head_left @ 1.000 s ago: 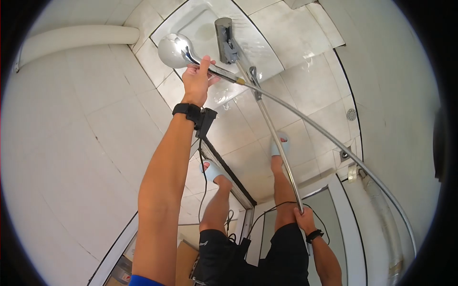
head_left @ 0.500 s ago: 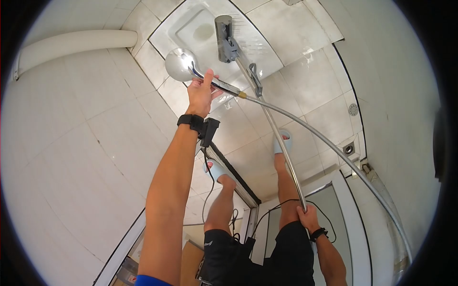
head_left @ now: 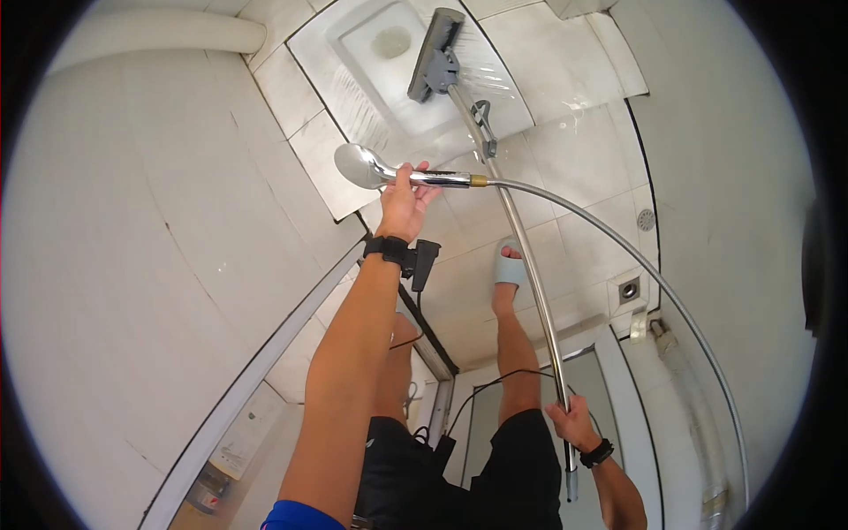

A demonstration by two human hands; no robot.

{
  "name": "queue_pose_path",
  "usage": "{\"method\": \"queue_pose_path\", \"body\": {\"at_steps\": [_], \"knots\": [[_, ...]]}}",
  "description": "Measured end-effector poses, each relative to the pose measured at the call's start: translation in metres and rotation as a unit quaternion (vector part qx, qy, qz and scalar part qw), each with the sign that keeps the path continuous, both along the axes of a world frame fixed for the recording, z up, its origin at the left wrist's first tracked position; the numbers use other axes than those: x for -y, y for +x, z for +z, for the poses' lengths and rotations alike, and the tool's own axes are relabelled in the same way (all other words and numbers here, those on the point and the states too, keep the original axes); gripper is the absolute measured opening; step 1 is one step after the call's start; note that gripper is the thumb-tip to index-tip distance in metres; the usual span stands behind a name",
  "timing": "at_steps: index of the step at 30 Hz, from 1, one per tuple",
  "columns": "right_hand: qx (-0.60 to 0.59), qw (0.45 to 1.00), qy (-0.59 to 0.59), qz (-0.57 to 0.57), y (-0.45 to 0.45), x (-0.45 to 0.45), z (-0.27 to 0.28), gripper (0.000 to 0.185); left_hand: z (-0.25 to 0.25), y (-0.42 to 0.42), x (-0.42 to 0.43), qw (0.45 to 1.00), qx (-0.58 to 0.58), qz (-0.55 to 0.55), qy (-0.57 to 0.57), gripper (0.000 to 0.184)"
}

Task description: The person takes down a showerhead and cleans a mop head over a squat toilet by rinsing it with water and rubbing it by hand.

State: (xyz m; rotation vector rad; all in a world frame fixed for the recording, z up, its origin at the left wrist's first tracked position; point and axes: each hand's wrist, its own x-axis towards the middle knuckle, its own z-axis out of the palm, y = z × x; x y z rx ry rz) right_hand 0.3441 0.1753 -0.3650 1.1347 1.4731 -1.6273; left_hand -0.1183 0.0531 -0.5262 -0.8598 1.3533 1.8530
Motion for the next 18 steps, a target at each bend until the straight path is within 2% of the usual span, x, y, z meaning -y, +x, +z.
{"method": "queue_pose_path", "body": {"at_steps": [2,3,7,9,13,15,18], "knots": [[0.101,0.980,-0.127,-0.119,-0.020,-0.008,0.015,0.041,-0.011,0.009,0.003,0.998,0.038,0.055,0.021,0.022],[0.105,0.973,-0.145,-0.143,-0.029,-0.012,0.020,0.039,-0.016,0.013,0.005,0.996,0.039,0.067,0.038,0.023],[0.088,0.980,-0.133,-0.120,-0.026,-0.013,0.021,0.034,-0.027,0.028,0.008,0.992,0.055,0.102,0.054,0.025],[0.067,0.988,-0.106,-0.092,-0.027,-0.015,0.022,0.034,-0.030,0.033,0.010,0.987,0.039,0.149,0.053,0.023],[0.100,0.988,-0.083,-0.081,-0.031,-0.029,0.022,0.040,-0.026,0.035,0.018,0.984,-0.009,0.175,0.045,0.027],[0.014,1.000,-0.003,0.018,-0.012,-0.030,0.013,0.039,-0.032,0.037,0.026,0.980,-0.006,0.194,0.039,0.028],[0.035,0.999,-0.013,0.009,-0.003,-0.032,0.016,0.038,-0.048,0.038,0.044,0.974,0.013,0.226,0.026,0.029]]}}
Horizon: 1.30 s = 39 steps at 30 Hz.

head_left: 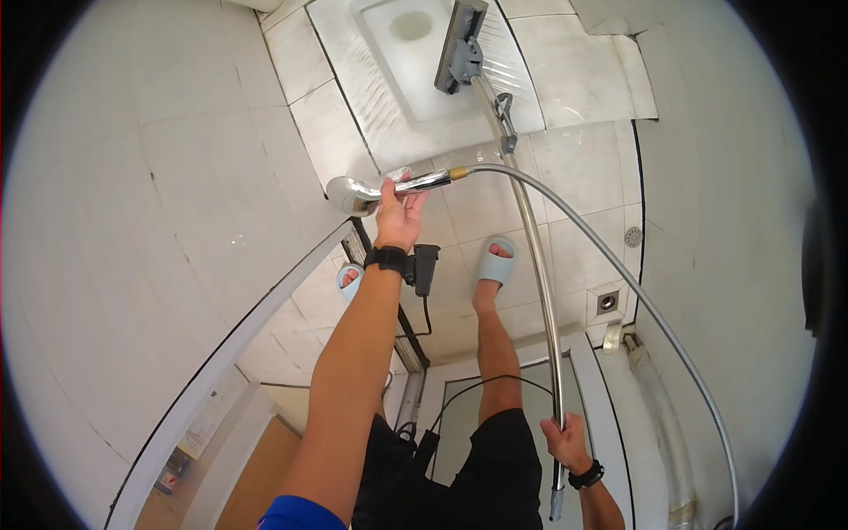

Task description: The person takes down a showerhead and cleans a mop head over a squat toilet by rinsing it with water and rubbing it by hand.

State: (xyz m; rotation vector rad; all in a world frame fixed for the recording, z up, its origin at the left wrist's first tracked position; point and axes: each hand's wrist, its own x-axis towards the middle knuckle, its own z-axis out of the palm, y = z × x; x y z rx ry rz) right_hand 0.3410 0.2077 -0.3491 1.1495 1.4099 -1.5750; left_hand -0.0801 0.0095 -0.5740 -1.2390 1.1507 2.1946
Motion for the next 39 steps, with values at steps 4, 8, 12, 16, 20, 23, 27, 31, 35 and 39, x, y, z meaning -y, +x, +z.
{"method": "queue_pose_path", "body": {"at_steps": [4,8,12,16,20,23,27,31,35,39], "knots": [[-0.001,1.000,-0.002,-0.028,-0.013,-0.001,0.005,0.036,-0.019,0.004,0.014,0.998,0.042,0.050,0.009,0.031],[0.014,0.999,-0.029,-0.034,-0.008,-0.011,-0.013,0.037,-0.016,0.004,0.003,0.999,0.029,0.037,0.004,0.030],[0.006,1.000,-0.018,-0.022,-0.023,-0.017,-0.015,0.035,0.005,-0.016,-0.018,0.999,0.008,-0.045,0.013,0.026],[0.064,0.991,-0.070,-0.093,-0.018,-0.011,-0.015,0.035,0.033,-0.030,-0.045,0.981,-0.051,-0.182,0.049,0.026],[0.060,0.994,-0.038,-0.078,-0.048,-0.006,-0.001,0.030,0.039,-0.019,-0.063,0.978,-0.049,-0.194,0.055,0.024],[0.080,0.986,-0.103,-0.104,-0.059,-0.014,-0.009,0.024,0.029,-0.004,-0.068,0.990,-0.039,-0.122,0.062,0.024],[-0.020,0.989,0.134,0.064,-0.058,-0.008,-0.031,0.029,0.021,0.010,-0.062,0.994,-0.002,-0.067,0.085,0.024],[-0.060,0.968,0.220,0.105,-0.061,-0.009,-0.015,0.038,0.012,0.017,-0.057,0.994,0.012,-0.049,0.095,0.024],[-0.086,0.960,0.241,0.115,-0.047,-0.026,-0.012,0.043,0.005,0.007,-0.057,0.990,-0.007,-0.051,0.131,0.027],[-0.097,0.949,0.269,0.134,-0.047,-0.028,-0.007,0.041,0.006,-0.004,-0.060,0.986,-0.010,-0.061,0.156,0.031]]}}
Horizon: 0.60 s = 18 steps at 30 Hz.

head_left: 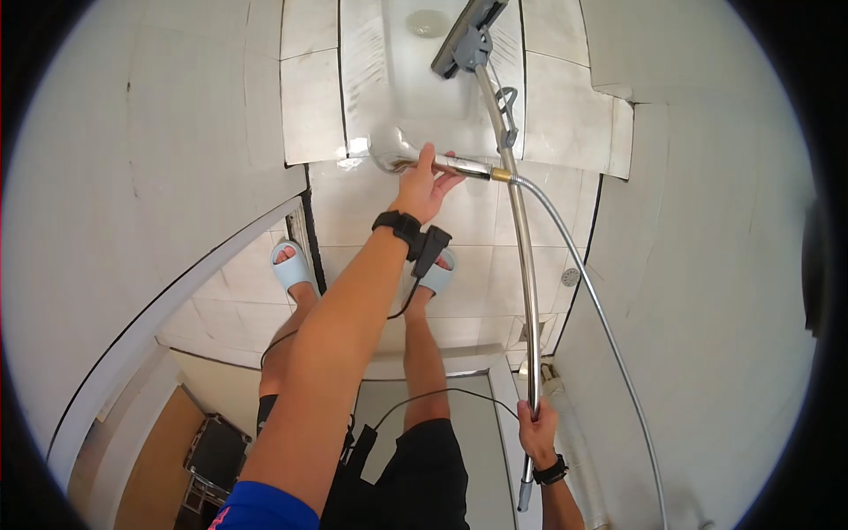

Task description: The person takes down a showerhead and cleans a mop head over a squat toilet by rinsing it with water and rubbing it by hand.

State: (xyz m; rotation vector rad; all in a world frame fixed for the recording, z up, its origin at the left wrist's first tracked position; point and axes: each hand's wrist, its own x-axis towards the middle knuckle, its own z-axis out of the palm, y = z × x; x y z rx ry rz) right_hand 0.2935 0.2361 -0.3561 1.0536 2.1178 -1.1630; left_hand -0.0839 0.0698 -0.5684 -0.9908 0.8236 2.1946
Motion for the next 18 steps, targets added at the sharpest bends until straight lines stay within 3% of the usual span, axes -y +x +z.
{"method": "queue_pose_path", "body": {"at_steps": [6,11,18], "knots": [[-0.031,0.999,0.013,0.009,0.031,0.001,-0.038,0.038,-0.008,0.008,0.006,1.000,-0.019,0.021,0.002,0.032],[-0.040,0.999,-0.007,-0.013,0.021,0.008,-0.031,0.037,0.012,-0.002,0.003,0.999,-0.019,0.041,-0.015,0.034],[-0.019,1.000,-0.018,-0.003,0.032,0.006,-0.020,0.038,0.027,-0.019,0.004,0.987,-0.135,-0.045,-0.075,0.038]]}}
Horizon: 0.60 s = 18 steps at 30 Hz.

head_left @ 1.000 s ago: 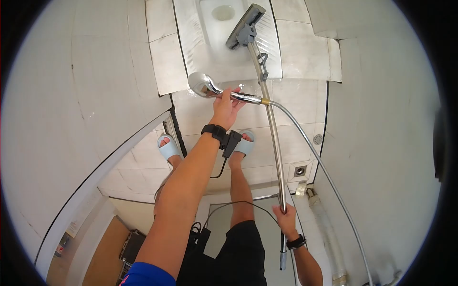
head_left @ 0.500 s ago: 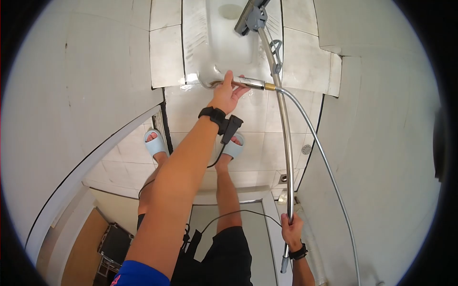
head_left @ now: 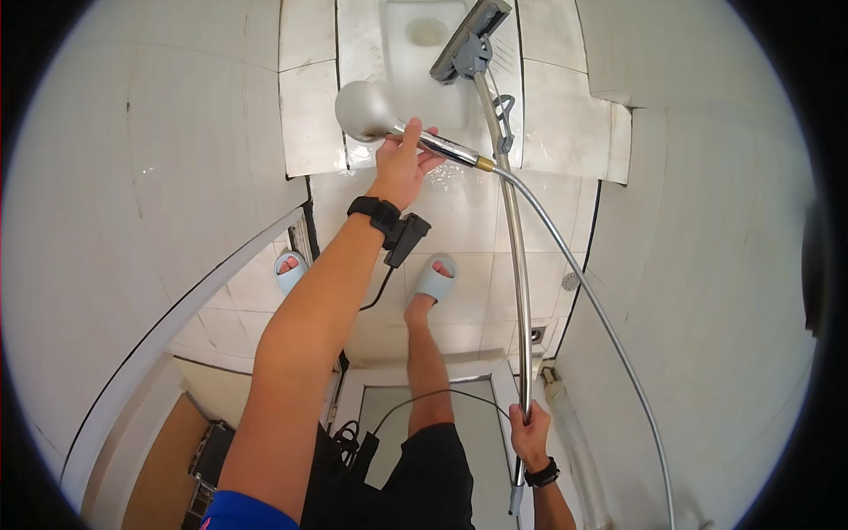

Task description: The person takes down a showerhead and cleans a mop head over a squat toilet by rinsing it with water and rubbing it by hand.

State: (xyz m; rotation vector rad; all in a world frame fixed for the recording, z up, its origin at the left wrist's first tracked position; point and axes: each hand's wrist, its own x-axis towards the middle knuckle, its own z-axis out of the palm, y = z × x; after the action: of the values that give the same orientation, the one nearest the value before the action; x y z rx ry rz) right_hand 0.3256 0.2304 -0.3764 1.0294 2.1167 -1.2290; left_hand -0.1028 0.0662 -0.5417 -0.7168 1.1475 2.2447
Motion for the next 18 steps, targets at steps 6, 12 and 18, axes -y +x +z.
{"method": "queue_pose_path", "body": {"at_steps": [6,12,18], "knots": [[0.070,0.997,0.037,0.002,0.035,-0.011,0.057,0.040,0.016,0.005,-0.007,1.000,0.012,-0.021,-0.010,0.036],[0.096,0.995,0.032,-0.005,0.030,-0.013,0.087,0.041,0.020,0.004,-0.010,0.999,0.011,-0.048,0.006,0.033],[0.054,0.995,-0.071,-0.040,0.035,-0.003,0.046,0.039,0.023,-0.001,-0.010,0.997,-0.016,-0.060,-0.052,0.031]]}}
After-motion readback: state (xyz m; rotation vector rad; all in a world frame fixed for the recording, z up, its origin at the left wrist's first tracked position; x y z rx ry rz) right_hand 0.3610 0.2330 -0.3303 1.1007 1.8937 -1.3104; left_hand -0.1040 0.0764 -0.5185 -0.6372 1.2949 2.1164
